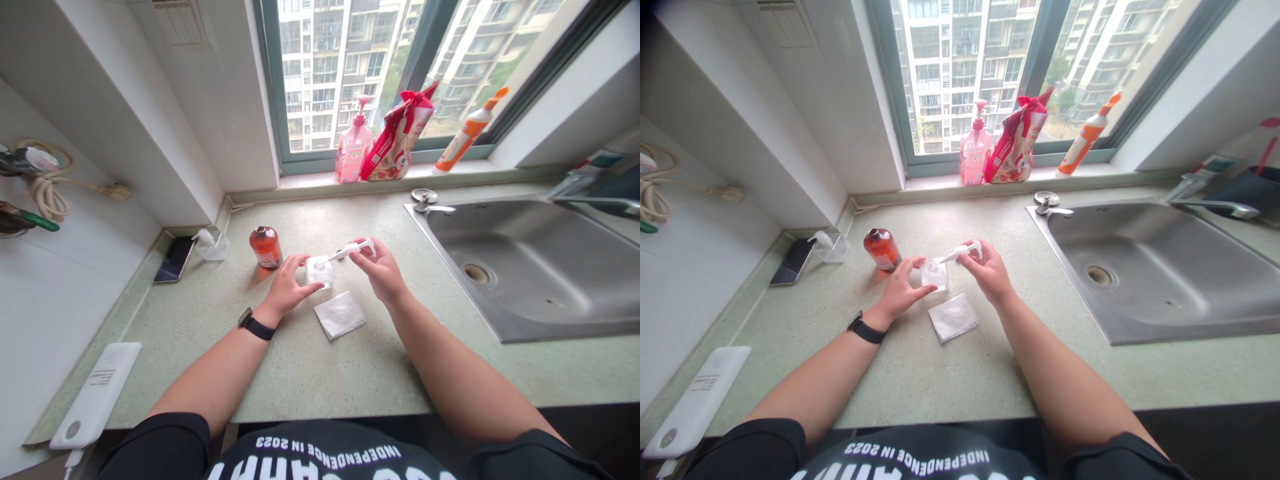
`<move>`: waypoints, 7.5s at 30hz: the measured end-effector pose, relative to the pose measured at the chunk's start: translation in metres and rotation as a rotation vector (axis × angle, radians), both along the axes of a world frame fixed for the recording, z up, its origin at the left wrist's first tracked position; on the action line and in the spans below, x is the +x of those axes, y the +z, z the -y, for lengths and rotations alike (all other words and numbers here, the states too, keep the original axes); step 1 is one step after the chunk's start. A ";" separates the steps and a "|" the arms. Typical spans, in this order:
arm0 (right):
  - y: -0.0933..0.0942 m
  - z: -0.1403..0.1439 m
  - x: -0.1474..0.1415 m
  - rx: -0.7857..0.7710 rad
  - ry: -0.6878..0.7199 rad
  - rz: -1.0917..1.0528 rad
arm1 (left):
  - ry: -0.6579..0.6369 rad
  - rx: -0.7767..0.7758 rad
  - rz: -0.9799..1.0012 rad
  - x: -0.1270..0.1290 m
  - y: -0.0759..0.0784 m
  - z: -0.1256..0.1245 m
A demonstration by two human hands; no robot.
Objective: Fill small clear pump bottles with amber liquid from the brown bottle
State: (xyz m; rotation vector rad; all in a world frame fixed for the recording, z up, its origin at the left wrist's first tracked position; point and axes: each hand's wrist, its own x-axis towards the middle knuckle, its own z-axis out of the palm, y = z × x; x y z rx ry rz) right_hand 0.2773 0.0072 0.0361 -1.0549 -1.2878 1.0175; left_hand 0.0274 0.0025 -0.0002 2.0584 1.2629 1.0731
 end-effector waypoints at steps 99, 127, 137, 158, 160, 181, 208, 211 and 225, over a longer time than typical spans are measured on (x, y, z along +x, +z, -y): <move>-0.054 -0.006 -0.003 0.017 0.276 0.599 | 0.076 0.149 0.045 -0.002 0.010 0.008; -0.045 -0.009 -0.008 0.041 0.236 0.382 | 0.382 0.032 0.203 -0.047 -0.010 -0.035; -0.038 -0.014 0.011 0.153 -0.078 0.315 | 0.067 0.024 0.112 -0.034 -0.004 -0.022; 0.037 -0.057 0.020 0.307 -0.154 0.347 | 0.089 0.105 0.057 -0.029 -0.007 -0.021; 0.041 -0.063 0.016 0.329 -0.163 0.362 | 0.084 0.110 0.058 -0.029 -0.007 -0.021; 0.051 -0.058 0.027 0.470 -0.041 0.729 | 0.189 0.284 -0.046 -0.031 0.008 -0.015; 0.063 -0.043 0.025 0.413 0.117 0.951 | 0.306 0.407 -0.321 -0.028 0.008 -0.010; 0.063 -0.042 0.026 0.428 0.112 0.948 | 0.292 0.404 -0.306 -0.028 0.008 -0.010; 0.072 -0.039 0.025 0.447 0.117 0.932 | 0.265 0.375 -0.282 -0.028 0.007 -0.010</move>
